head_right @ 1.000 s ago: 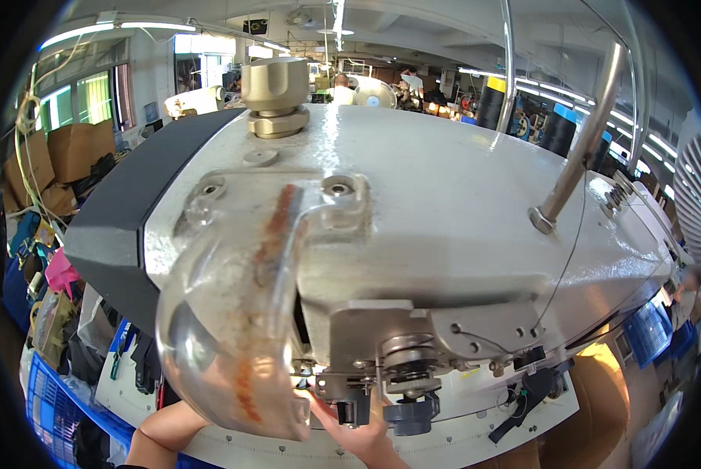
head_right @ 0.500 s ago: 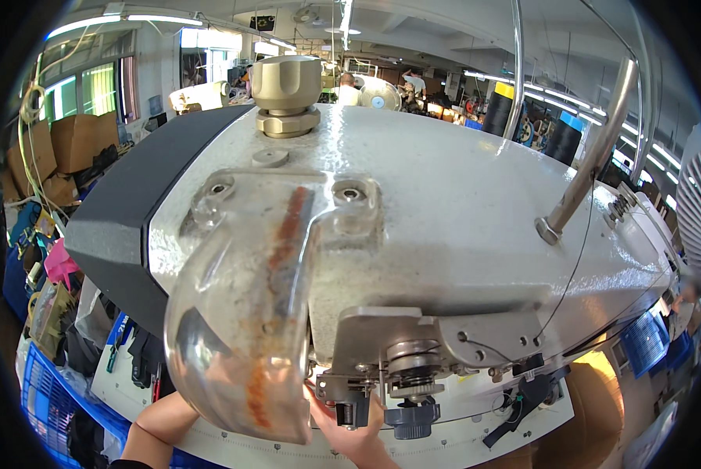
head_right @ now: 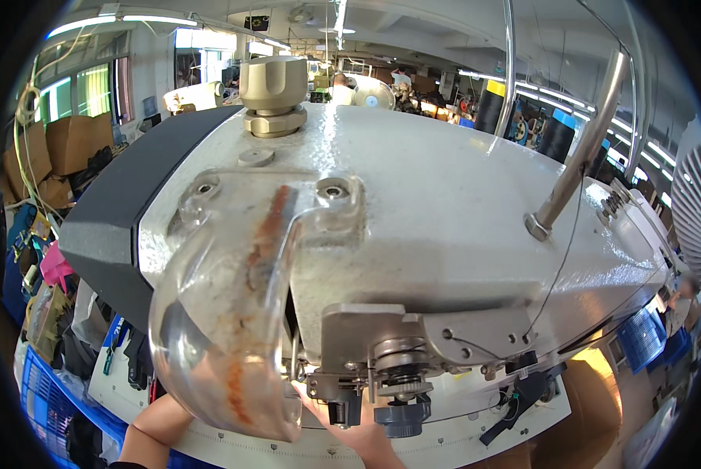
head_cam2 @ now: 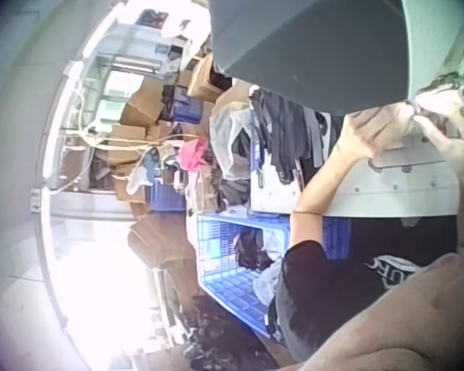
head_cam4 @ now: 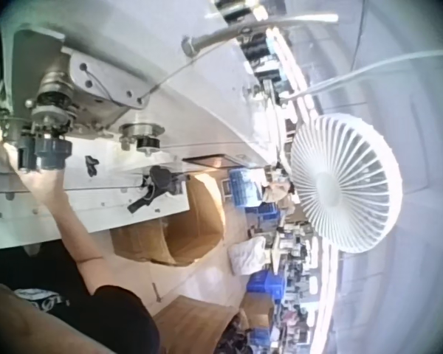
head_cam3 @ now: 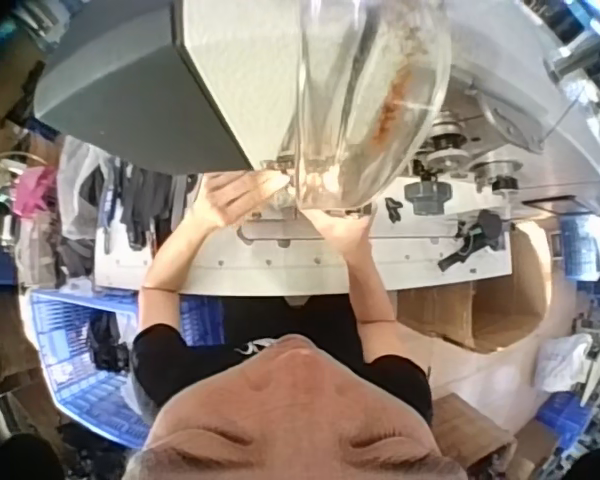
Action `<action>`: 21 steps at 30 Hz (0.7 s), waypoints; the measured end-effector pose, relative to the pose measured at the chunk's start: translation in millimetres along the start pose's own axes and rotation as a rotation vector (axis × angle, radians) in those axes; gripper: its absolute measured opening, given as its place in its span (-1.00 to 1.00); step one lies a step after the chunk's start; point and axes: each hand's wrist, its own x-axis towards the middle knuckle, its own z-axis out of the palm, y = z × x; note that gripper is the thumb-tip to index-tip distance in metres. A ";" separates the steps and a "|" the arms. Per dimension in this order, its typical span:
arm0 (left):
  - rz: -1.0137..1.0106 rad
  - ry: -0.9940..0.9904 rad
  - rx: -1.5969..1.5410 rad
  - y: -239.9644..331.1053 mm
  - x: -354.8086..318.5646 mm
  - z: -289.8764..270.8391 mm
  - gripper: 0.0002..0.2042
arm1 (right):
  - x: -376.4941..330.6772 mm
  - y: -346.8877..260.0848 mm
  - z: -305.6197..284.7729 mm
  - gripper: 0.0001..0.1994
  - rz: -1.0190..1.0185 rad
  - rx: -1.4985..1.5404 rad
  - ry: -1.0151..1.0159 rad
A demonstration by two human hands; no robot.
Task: The person sews fabric pieces using a sewing machine, then trims excess threads from the sewn pieces using thread snip scissors.
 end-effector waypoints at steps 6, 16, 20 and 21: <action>-0.141 0.072 -0.208 -7.3 -13.9 14.5 -0.68 | -7.0 17.5 7.2 -0.88 0.128 0.158 -0.067; -0.141 -0.029 -0.148 -1.4 -17.3 7.1 -0.68 | -23.6 42.7 7.5 -0.75 -0.315 -0.253 -0.023; -0.140 -0.035 -0.169 -2.0 -20.4 8.6 -0.69 | -26.1 50.7 6.6 -0.69 -0.349 -0.285 -0.035; -0.141 -0.014 -0.183 -2.7 -21.3 10.5 -0.69 | -25.6 51.1 6.0 -0.69 -0.346 -0.291 -0.050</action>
